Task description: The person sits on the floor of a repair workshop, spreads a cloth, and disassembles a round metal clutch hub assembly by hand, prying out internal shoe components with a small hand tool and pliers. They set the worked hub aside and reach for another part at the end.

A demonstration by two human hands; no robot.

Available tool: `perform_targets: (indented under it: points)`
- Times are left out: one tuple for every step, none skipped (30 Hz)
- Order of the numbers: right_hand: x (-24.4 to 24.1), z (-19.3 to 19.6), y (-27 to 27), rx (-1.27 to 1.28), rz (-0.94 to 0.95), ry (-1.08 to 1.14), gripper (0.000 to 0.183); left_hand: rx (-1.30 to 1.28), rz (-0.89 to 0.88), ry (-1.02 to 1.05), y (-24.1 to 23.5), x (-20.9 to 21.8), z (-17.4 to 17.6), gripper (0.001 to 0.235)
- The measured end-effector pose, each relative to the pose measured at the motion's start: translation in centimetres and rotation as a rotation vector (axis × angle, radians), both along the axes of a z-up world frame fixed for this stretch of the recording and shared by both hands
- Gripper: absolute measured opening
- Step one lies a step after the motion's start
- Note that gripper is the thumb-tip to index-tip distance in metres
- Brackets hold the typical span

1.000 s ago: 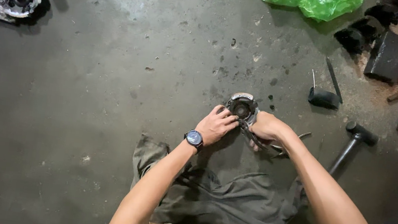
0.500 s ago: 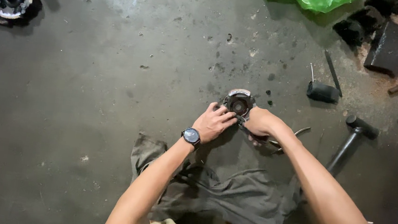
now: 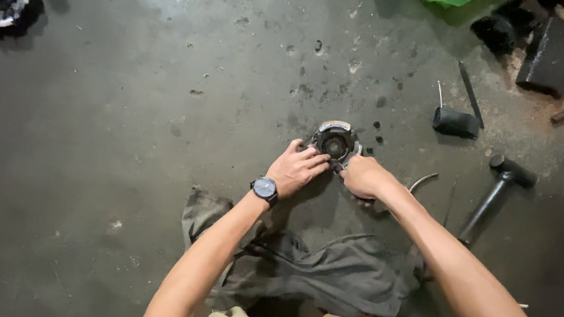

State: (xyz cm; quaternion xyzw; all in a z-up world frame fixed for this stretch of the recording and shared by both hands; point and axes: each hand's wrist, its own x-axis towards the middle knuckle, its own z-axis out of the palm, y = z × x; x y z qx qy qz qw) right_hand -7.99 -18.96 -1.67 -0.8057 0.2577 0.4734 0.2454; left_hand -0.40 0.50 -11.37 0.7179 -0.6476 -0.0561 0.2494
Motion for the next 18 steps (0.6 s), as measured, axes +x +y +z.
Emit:
perform_targets:
  points:
    - [0.7, 2.6, 0.6, 0.020, -0.116, 0.030, 0.037, 0.001, 0.006, 0.014, 0.0, 0.0, 0.3, 0.035]
    - [-0.5, 2.3, 0.2, 0.017, -0.117, 0.022, 0.037, -0.003, 0.005, 0.006, 0.0, -0.1, 0.7, 0.035]
    - [-1.6, 1.8, 0.0, 0.046, -0.210, 0.017, 0.038, -0.023, 0.019, 0.040, 0.3, -0.2, 1.0, 0.034]
    - [-2.6, 1.2, -0.3, 0.076, -0.302, 0.013, 0.040, -0.043, 0.032, 0.075, 0.5, -0.2, 1.3, 0.033]
    - [-3.9, 1.0, 0.3, 0.079, -0.300, 0.004, 0.040, -0.041, 0.033, 0.066, 1.1, -0.2, 1.7, 0.033]
    - [-5.3, 0.7, 0.9, -0.008, -0.240, -0.202, 0.038, -0.083, 0.063, 0.103, 1.6, -0.2, 2.1, 0.035]
    - [-6.7, 0.5, 1.3, -0.097, -0.177, -0.407, 0.037, -0.126, 0.093, 0.140, 2.0, -0.3, 2.5, 0.036]
    - [-6.5, 1.8, 2.2, -0.095, -0.175, -0.416, 0.037, -0.125, 0.095, 0.132, 2.5, 0.0, 2.6, 0.036]
    - [-6.6, 3.1, 3.4, -0.162, -0.240, -0.662, 0.032, -0.133, 0.153, 0.161, 3.2, 0.1, 2.8, 0.037]
    - [-6.7, 4.5, 4.5, -0.230, -0.307, -0.909, 0.027, -0.140, 0.212, 0.189, 3.8, 0.3, 3.1, 0.039]
    - [-7.2, 3.6, 5.0, -0.230, -0.316, -0.914, 0.027, -0.138, 0.204, 0.183, 4.0, 0.5, 3.0, 0.039]
    - [-7.7, 2.7, 5.5, -0.248, -0.357, -1.066, 0.025, -0.127, 0.275, 0.211, 4.2, 0.7, 2.9, 0.037]
    - [-8.0, 1.9, 5.9, -0.265, -0.394, -1.221, 0.023, -0.119, 0.350, 0.236, 4.4, 1.0, 2.9, 0.035]
    - [-8.4, -0.1, 5.5, -0.263, -0.399, -1.229, 0.023, -0.118, 0.347, 0.228, 4.1, 1.2, 3.0, 0.035]
    - [-9.0, -2.2, 5.2, -0.300, -0.312, -1.146, 0.020, -0.105, 0.421, 0.245, 3.9, 1.1, 3.0, 0.034]
    - [-9.6, -4.3, 4.9, -0.335, -0.226, -1.060, 0.018, -0.092, 0.495, 0.262, 3.6, 1.1, 3.0, 0.033]
    - [-9.5, -2.9, 4.6, -0.338, -0.235, -1.061, 0.018, -0.090, 0.486, 0.259, 2.5, 0.7, 3.3, 0.033]
    - [-9.4, -1.5, 4.3, -0.295, -0.310, -0.956, 0.016, -0.051, 0.561, 0.241, 1.4, 0.3, 3.7, 0.039]
